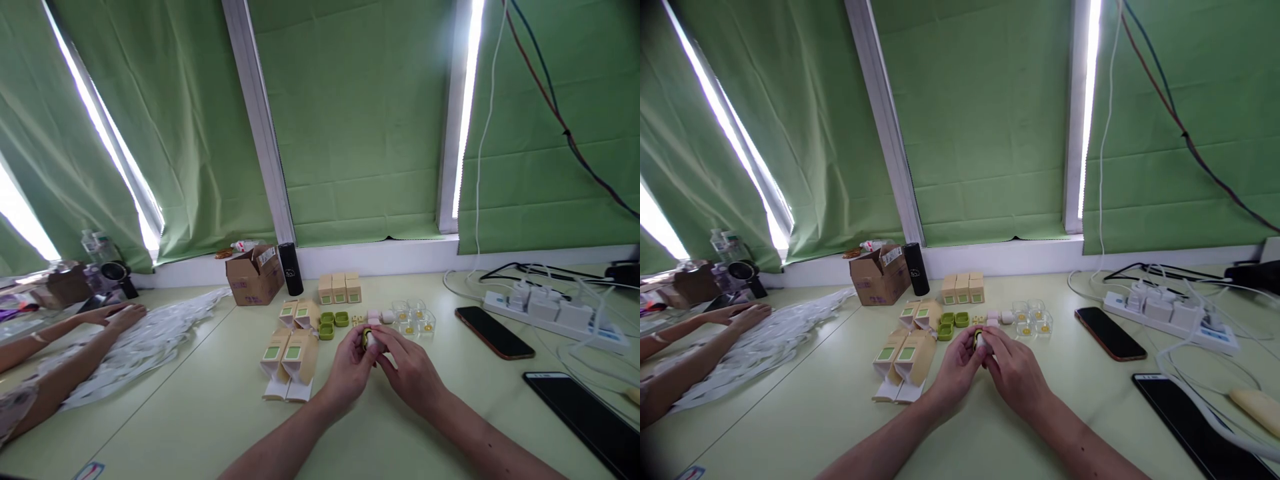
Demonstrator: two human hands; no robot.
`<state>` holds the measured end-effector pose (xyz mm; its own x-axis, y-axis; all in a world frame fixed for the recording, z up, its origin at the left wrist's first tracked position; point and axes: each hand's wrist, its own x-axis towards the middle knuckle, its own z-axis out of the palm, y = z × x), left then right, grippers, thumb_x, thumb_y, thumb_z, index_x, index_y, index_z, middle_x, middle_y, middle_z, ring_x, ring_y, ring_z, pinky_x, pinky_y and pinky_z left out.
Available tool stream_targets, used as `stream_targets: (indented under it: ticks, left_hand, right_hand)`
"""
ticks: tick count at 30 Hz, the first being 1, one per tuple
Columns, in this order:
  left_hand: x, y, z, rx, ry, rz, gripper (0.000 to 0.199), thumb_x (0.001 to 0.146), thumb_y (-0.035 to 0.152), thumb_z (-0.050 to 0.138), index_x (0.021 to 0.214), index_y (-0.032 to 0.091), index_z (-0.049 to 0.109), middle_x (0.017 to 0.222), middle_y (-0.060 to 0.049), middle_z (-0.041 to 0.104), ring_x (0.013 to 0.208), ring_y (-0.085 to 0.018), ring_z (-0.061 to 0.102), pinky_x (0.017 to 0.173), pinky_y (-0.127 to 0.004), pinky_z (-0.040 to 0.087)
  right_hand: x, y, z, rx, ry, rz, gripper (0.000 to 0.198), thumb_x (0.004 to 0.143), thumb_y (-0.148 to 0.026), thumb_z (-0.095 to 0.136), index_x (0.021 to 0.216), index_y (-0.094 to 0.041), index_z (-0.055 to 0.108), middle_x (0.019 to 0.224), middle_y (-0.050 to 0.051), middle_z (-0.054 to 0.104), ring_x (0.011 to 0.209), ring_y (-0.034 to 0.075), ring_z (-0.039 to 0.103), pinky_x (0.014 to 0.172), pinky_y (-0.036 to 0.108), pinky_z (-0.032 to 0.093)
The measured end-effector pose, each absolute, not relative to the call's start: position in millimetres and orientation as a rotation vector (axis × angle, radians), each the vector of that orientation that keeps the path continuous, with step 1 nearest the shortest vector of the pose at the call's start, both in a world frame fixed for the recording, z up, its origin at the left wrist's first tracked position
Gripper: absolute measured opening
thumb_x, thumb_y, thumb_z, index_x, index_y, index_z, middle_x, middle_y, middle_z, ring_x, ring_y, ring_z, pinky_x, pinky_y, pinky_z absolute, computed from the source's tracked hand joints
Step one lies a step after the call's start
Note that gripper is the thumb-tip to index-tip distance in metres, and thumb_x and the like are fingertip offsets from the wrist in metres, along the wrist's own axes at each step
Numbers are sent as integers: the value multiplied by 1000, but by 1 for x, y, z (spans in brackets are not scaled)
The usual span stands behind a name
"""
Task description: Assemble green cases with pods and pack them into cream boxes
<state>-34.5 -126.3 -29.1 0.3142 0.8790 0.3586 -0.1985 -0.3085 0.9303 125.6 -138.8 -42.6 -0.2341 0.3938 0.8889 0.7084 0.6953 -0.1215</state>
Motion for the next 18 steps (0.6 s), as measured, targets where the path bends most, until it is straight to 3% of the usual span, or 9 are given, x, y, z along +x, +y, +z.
stream_targets:
  ticks: [4,9,15,18]
  left_hand:
    - [-40,-123,-30,1458,594,1220,66,82,53,80,135,18,61,125,-16,68,109,-26,65,88,-35,55]
    - [-47,-116,-30,1398,495,1173,75,78,53,84,140,18,61,127,-17,68,106,-27,66,78,-32,55]
    - [-47,-113,-30,1370,528,1201,68,82,51,81,136,15,64,110,-16,73,77,-17,66,62,-25,49]
    - [-46,-114,-28,1384,578,1139,71,83,57,78,137,13,61,98,-13,74,61,-13,66,53,-21,43]
  right_hand:
    - [126,-139,-42,-858,-1855,-307,41,101,-18,52,141,-21,55,129,14,72,116,27,72,96,44,64]
    - [125,-141,-40,-860,-1851,-127,52,98,-19,55,149,-23,47,136,14,68,125,29,66,100,46,62]
    - [122,-145,-35,-940,-1715,139,48,96,-21,57,143,-24,50,127,13,70,86,22,72,79,40,66]
    - [122,-144,-35,-960,-1681,198,44,96,-23,58,139,-23,53,127,12,70,85,21,71,77,39,65]
